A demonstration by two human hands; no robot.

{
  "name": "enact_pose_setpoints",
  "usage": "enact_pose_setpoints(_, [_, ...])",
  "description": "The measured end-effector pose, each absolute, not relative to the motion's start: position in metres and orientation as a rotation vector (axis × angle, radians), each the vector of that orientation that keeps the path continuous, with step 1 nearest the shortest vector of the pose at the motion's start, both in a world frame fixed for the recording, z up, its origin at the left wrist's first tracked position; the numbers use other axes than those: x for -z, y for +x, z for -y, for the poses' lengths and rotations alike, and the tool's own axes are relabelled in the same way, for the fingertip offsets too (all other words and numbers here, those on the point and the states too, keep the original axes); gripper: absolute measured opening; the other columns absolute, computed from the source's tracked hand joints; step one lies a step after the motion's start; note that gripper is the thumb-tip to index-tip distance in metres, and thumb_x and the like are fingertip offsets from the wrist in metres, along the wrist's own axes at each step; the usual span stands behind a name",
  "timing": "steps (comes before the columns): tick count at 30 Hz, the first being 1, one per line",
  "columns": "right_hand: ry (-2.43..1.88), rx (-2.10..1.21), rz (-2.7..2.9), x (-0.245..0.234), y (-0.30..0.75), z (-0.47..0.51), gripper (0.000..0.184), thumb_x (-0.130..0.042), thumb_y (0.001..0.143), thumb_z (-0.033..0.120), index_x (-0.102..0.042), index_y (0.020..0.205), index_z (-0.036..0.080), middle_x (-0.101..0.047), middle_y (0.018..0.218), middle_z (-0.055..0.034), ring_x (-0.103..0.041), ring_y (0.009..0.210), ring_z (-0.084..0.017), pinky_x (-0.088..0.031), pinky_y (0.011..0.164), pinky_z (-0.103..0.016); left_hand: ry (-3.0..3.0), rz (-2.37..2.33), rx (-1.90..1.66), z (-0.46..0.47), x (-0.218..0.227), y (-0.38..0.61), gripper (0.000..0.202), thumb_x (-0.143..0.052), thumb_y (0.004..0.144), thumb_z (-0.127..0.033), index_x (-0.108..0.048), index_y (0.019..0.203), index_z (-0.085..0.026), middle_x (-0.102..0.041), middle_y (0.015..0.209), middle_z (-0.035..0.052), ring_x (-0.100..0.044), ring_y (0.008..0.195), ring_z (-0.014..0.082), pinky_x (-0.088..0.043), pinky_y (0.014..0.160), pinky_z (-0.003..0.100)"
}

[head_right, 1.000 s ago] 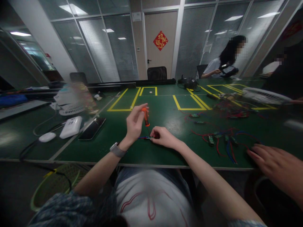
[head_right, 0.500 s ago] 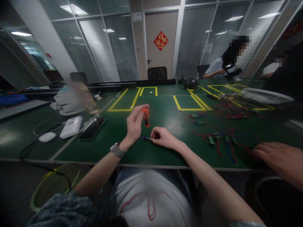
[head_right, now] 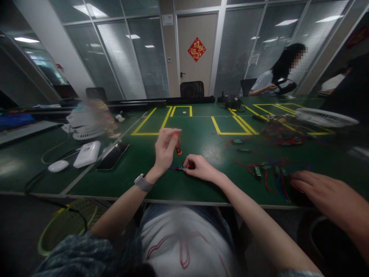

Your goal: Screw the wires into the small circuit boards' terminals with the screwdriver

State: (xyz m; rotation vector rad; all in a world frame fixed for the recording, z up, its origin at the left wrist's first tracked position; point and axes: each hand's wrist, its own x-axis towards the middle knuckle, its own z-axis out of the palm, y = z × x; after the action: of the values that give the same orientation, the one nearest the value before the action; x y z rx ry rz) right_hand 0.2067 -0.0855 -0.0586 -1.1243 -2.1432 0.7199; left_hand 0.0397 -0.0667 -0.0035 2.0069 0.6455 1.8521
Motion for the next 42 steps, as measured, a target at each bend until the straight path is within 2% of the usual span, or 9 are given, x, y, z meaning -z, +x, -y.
enact_pose_setpoints(4, [-1.126,-0.710,2.152,0.0580,0.2065,0.0858,0.007,-0.066,0.076,0.015,-0.062,0.081,0.016,-0.058,0.072,0.0003,-0.051,0.062,-0.013,-0.040,0.058,-0.024,1.967,-0.589,-1.802,0.0642,0.0049,0.0384,0.028,-0.041,0.101,-0.029,-0.066,0.111,-0.022,-0.064,0.110,0.0071,-0.061,0.104,0.0184,-0.051,0.091,0.034])
enact_pose_setpoints(11, [-1.135,-0.694,2.159,0.0579,0.2064,0.0857,0.007,-0.066,0.075,0.015,-0.062,0.081,0.016,-0.059,0.072,0.0000,-0.052,0.062,-0.012,-0.041,0.058,-0.024,1.864,-0.564,-1.717,0.0637,0.0083,0.0401,0.024,-0.046,0.099,-0.030,-0.063,0.114,-0.021,-0.067,0.108,0.0077,-0.066,0.096,0.0170,-0.054,0.081,0.030])
enact_pose_setpoints(21, [-1.146,-0.728,2.143,0.0555,0.2060,0.0870,0.007,-0.065,0.075,0.016,-0.061,0.080,0.016,-0.057,0.070,0.0009,-0.050,0.061,-0.012,-0.041,0.058,-0.025,1.958,-0.665,-1.832,0.0657,0.0036,0.0405,0.013,-0.057,0.094,-0.026,-0.066,0.101,-0.022,-0.059,0.095,0.0033,-0.057,0.084,0.0136,-0.047,0.071,0.025])
enact_pose_setpoints(29, [-1.139,-0.703,2.156,0.0574,0.2063,0.0856,0.007,-0.066,0.076,0.016,-0.062,0.081,0.016,-0.059,0.072,0.0003,-0.052,0.063,-0.013,-0.042,0.059,-0.024,1.908,-0.644,-1.808,0.0621,0.0064,0.0382,0.028,-0.041,0.101,-0.027,-0.065,0.114,-0.024,-0.064,0.109,0.0058,-0.062,0.092,0.0153,-0.051,0.081,0.030])
enact_pose_setpoints(37, [-1.136,-0.706,2.153,0.0572,0.2066,0.0859,0.007,-0.066,0.075,0.017,-0.062,0.081,0.016,-0.060,0.073,-0.0003,-0.053,0.063,-0.013,-0.042,0.059,-0.024,1.878,-0.617,-1.796,0.0632,0.0079,0.0411,0.026,-0.054,0.095,-0.026,-0.060,0.120,-0.021,-0.064,0.104,0.0068,-0.063,0.089,0.0139,-0.053,0.076,0.026])
enact_pose_setpoints(42, [-1.130,-0.707,2.148,0.0570,0.2066,0.0860,0.007,-0.066,0.075,0.015,-0.062,0.080,0.016,-0.058,0.071,0.0005,-0.051,0.061,-0.012,-0.041,0.057,-0.024,1.944,-0.661,-1.866,0.0641,0.0061,0.0416,0.017,-0.064,0.090,-0.027,-0.068,0.107,-0.023,-0.061,0.100,0.0042,-0.059,0.092,0.0141,-0.050,0.078,0.026])
